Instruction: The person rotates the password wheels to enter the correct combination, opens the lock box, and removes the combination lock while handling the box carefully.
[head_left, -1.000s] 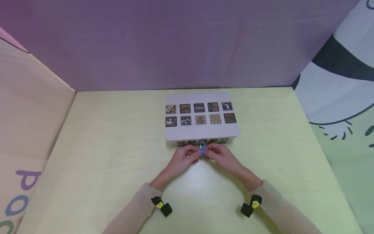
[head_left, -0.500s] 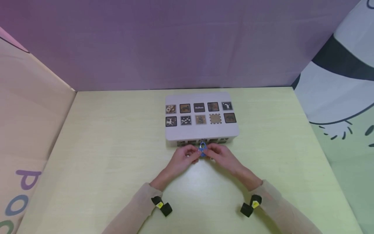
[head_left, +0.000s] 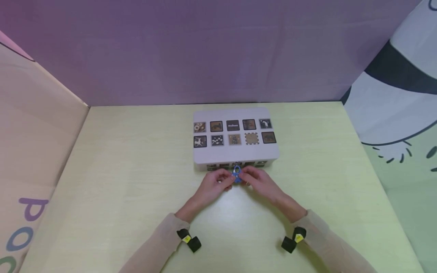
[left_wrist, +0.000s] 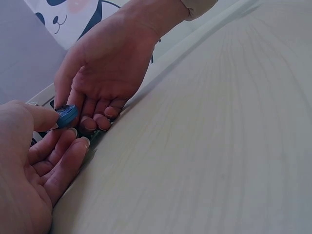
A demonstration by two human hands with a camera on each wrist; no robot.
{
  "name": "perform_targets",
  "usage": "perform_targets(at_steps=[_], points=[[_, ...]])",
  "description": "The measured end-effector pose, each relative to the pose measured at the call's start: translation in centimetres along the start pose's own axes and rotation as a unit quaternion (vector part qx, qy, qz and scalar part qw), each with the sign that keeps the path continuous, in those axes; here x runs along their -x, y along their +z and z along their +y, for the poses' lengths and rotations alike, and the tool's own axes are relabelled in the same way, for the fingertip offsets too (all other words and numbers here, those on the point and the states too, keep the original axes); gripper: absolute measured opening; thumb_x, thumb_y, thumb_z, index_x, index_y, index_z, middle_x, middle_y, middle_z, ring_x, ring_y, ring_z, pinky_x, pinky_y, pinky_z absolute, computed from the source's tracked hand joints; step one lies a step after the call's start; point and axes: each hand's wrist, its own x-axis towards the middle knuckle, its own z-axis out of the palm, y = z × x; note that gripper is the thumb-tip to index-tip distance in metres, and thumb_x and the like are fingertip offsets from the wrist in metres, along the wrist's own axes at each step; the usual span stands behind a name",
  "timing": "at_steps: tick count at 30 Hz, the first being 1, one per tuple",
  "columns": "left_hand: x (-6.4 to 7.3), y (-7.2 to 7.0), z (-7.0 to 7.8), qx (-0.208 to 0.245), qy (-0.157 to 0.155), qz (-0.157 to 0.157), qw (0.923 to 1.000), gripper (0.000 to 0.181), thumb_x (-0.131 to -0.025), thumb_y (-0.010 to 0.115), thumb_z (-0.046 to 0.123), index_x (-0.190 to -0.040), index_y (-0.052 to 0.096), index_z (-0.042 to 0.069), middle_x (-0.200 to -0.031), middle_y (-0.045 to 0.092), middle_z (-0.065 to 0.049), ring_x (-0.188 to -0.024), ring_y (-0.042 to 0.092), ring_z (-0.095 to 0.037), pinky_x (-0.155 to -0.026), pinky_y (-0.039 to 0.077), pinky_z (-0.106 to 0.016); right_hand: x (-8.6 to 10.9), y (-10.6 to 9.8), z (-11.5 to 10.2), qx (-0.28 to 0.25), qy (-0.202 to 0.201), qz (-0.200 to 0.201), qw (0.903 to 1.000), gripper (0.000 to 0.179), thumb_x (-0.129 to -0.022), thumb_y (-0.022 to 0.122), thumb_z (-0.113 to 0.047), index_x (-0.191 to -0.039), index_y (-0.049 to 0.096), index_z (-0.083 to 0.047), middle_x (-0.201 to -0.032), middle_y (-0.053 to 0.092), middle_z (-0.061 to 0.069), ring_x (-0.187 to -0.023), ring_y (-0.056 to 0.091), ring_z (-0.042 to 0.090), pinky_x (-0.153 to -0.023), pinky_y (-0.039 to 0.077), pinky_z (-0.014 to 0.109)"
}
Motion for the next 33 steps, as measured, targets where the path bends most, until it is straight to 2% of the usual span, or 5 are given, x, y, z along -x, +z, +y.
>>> perform_targets(at_steps=[22,33], points=[[0.06,0.05,-0.05,0.002,0.000,0.002,1.0000,0.025,-0.103,0.064,0.024,-0.111,0.068,0.001,-0.093,0.071,-0.011,-0.082,0.065,-0.015,-0.077,0.060,-0.029,0.01,0.09,0.09,-0.018,0.012,-0.009,0.9997,0.029,-0.101,0.062,-0.017,-0.118,0.062,0.007,-0.111,0.068,0.018,-0.100,0.063,0.020,-0.092,0.053,0.031],[0.03,0.10,0.02,0.008,0.006,0.005,0.9999,0.026,-0.103,0.064,0.022,-0.111,0.068,-0.002,-0.094,0.071,-0.014,-0.081,0.065,-0.015,-0.077,0.060,-0.030,0.05,-0.01,-0.07,0.001,0.004,-0.012,0.9999,0.029,-0.103,0.059,-0.018,-0.117,0.064,0.006,-0.111,0.070,0.017,-0.101,0.064,0.023,-0.094,0.053,0.036]])
